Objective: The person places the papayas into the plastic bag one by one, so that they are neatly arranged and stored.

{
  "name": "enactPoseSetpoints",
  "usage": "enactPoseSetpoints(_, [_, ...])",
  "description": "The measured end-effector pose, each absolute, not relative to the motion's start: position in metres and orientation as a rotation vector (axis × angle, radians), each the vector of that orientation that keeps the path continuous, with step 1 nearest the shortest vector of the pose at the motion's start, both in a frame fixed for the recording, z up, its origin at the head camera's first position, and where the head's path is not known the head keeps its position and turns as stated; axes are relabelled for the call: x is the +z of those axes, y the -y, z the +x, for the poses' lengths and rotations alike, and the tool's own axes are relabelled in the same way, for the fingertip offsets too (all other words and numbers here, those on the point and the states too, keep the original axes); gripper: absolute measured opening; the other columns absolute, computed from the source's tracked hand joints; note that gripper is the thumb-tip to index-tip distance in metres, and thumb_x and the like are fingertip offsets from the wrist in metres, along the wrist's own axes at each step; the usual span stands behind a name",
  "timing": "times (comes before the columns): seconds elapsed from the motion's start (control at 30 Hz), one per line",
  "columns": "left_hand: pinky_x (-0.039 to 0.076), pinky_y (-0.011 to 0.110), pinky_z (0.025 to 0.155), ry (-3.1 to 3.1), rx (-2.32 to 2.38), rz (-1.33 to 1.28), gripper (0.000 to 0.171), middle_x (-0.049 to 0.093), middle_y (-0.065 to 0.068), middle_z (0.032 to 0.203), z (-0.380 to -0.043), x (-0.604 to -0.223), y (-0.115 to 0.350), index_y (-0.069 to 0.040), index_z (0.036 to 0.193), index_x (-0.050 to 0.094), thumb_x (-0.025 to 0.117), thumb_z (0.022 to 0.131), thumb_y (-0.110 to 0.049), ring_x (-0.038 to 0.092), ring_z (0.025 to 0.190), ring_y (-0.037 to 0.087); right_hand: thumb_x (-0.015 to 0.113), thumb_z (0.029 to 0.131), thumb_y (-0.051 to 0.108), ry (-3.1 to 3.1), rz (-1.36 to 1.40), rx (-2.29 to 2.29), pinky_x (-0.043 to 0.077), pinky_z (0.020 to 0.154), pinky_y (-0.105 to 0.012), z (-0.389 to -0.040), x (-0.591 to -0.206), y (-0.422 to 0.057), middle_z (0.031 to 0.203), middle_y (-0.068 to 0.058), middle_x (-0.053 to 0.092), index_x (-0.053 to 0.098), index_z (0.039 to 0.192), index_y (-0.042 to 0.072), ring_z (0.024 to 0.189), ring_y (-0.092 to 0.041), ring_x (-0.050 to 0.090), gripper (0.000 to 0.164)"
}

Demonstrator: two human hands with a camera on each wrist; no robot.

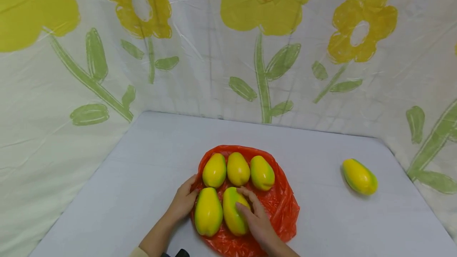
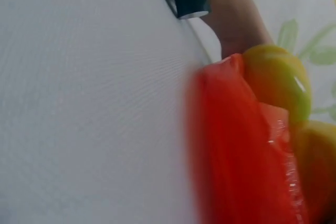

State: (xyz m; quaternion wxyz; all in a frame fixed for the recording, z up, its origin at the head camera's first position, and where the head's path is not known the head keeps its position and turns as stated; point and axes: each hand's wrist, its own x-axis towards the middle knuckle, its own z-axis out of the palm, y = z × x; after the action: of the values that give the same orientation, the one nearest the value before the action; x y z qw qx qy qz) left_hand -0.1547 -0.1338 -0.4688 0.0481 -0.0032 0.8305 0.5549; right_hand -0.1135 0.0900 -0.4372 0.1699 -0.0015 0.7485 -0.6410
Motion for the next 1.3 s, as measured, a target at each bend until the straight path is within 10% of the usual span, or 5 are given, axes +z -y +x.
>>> enactPoseSetpoints(0.43, [0.028, 0.054, 0.11, -2.541, 1.675, -0.028, 0.049, 0.04, 0.018, 0.144, -0.155, -0.468, 0.134, 0.0, 0.141, 0.037, 0.042, 0.092, -0.001, 0.033, 0.136, 0.036, 0.046, 0.096, 0.017, -2.306, 0.002, -2.009, 0.032, 0.11, -0.051, -0.129, -0.399, -0.134, 0.14, -0.007, 0.045, 0.049, 0.13, 0.006, 0.135, -0.026, 0.032, 0.036])
enactPoseSetpoints(1.0, [0.026, 0.055, 0.11, -2.543, 1.666, -0.031, 0.049, 0.039, 0.021, 0.145, -0.154, -0.467, 0.131, 0.002, 0.141, 0.036, 0.042, 0.092, 0.0, 0.031, 0.137, 0.038, 0.045, 0.098, 0.026, -2.925, -0.124, -1.583, 0.019, 0.109, -0.063, -0.166, -0.375, -0.252, 0.148, -0.021, 0.029, 0.045, 0.132, 0.001, 0.137, -0.04, 0.022, 0.042])
enactPoseSetpoints(1.3, [0.027, 0.056, 0.11, -2.545, 1.661, -0.027, 0.049, 0.039, 0.021, 0.144, -0.152, -0.465, 0.131, 0.002, 0.14, 0.036, 0.042, 0.092, 0.0, 0.031, 0.136, 0.038, 0.037, 0.098, 0.037, -3.156, 0.308, -1.269, 0.017, 0.106, -0.068, -0.189, -0.384, -0.335, 0.15, -0.023, 0.025, 0.042, 0.137, 0.002, 0.137, -0.047, 0.019, 0.052])
